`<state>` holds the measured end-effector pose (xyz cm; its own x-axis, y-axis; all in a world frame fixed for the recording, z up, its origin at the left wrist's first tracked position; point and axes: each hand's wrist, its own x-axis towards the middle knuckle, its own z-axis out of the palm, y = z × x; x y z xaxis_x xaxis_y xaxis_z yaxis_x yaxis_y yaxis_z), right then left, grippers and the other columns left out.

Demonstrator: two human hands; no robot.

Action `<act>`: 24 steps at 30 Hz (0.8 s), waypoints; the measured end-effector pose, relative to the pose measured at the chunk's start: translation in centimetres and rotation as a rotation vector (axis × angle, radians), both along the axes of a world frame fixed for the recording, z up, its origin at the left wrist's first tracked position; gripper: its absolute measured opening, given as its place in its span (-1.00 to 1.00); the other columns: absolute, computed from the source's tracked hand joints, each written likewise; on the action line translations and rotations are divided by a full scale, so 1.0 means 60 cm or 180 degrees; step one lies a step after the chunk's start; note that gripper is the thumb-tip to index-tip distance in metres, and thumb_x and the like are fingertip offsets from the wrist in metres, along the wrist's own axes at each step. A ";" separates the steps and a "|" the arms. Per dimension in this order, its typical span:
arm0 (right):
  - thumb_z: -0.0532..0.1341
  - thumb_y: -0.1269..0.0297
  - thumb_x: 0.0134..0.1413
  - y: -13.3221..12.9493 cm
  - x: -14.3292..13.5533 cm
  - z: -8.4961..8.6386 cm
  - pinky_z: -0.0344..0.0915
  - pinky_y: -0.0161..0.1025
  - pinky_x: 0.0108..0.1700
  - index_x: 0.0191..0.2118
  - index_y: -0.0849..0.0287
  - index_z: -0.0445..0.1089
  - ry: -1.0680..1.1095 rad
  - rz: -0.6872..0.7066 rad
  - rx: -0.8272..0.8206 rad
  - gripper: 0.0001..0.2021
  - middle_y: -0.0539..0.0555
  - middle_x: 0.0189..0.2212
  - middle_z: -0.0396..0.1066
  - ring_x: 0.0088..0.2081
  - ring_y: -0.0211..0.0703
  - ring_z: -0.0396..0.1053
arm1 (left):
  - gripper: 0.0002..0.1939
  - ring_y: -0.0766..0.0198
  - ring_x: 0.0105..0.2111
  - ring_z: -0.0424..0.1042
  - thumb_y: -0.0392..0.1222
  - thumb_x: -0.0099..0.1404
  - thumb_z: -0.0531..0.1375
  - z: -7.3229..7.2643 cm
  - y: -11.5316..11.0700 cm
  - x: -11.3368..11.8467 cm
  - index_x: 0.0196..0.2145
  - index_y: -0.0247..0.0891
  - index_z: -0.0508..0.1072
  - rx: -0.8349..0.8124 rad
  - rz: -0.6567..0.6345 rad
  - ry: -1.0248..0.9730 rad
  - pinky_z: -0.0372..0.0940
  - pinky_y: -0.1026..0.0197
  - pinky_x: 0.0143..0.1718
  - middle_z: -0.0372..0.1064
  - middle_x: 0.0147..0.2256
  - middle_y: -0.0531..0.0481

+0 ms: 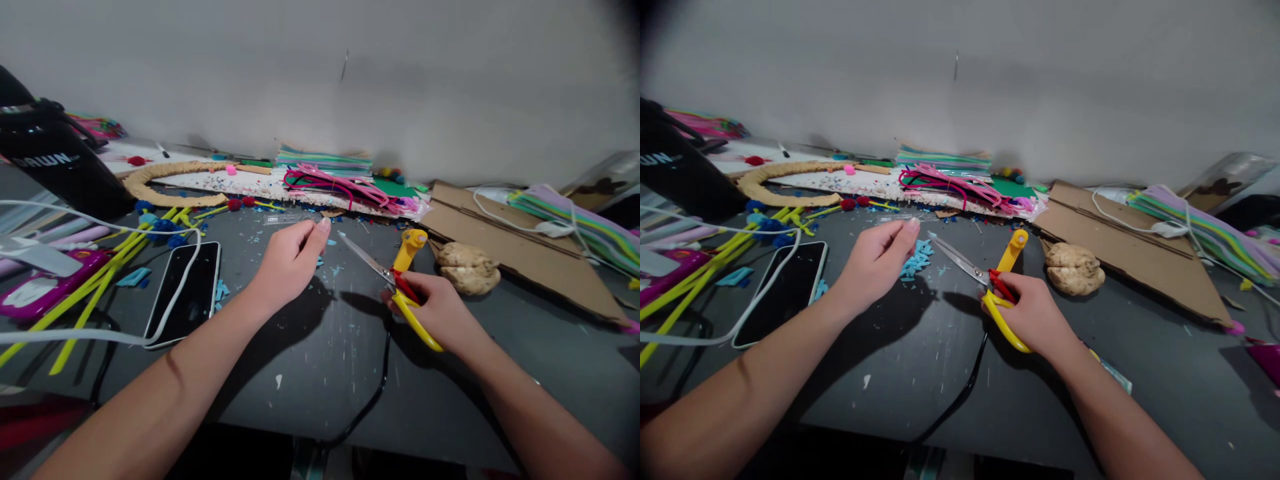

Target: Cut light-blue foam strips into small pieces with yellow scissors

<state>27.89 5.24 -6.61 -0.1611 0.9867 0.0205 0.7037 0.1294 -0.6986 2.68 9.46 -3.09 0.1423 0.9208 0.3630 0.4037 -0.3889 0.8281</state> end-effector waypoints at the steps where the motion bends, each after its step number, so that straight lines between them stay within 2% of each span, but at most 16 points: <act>1: 0.26 0.13 0.01 -0.001 0.000 0.000 0.10 -0.32 -0.47 -0.48 0.18 0.30 -0.0015 0.0004 0.0004 -0.76 -0.05 -0.56 0.18 -0.49 -0.26 0.12 | -0.53 0.36 -0.56 0.11 0.06 0.44 0.01 0.000 0.000 0.000 -0.56 -0.26 0.24 -0.0017 0.0009 -0.0005 0.03 0.24 -0.50 0.08 -0.61 0.10; 7: 0.27 0.16 0.00 -0.002 0.004 -0.004 0.09 -0.33 -0.46 -0.47 0.17 0.29 0.0067 0.0039 -0.0026 -0.78 -0.06 -0.56 0.17 -0.48 -0.26 0.13 | -0.53 0.36 -0.55 0.09 0.06 0.44 0.01 0.002 0.000 0.000 -0.56 -0.25 0.23 -0.0024 -0.0007 -0.0005 0.03 0.23 -0.49 0.07 -0.61 0.10; 16: 0.24 0.20 0.02 -0.002 0.001 0.000 0.01 -0.32 -0.48 -0.52 0.17 0.20 -0.0133 0.0154 0.0100 -0.76 -0.06 -0.57 0.07 -0.48 -0.28 0.03 | -0.54 0.34 -0.55 0.11 0.08 0.43 0.02 0.001 0.000 0.000 -0.54 -0.24 0.28 0.0082 0.0008 0.0017 0.03 0.23 -0.51 0.09 -0.60 0.09; 24: 0.19 0.34 -0.01 0.000 0.005 -0.004 -0.01 -0.31 -0.46 -0.51 0.17 0.20 -0.0231 0.0185 0.0134 -0.85 -0.06 -0.56 0.07 -0.48 -0.29 0.03 | -0.54 0.33 -0.54 0.14 0.07 0.44 0.01 0.001 0.000 0.001 -0.53 -0.25 0.28 0.0120 0.0035 0.0096 0.05 0.23 -0.49 0.12 -0.60 0.08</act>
<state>28.17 5.22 -6.83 -0.2208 0.9741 0.0480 0.7427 0.1998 -0.6392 2.71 9.43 -3.01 0.1437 0.9081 0.3933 0.4327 -0.4151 0.8003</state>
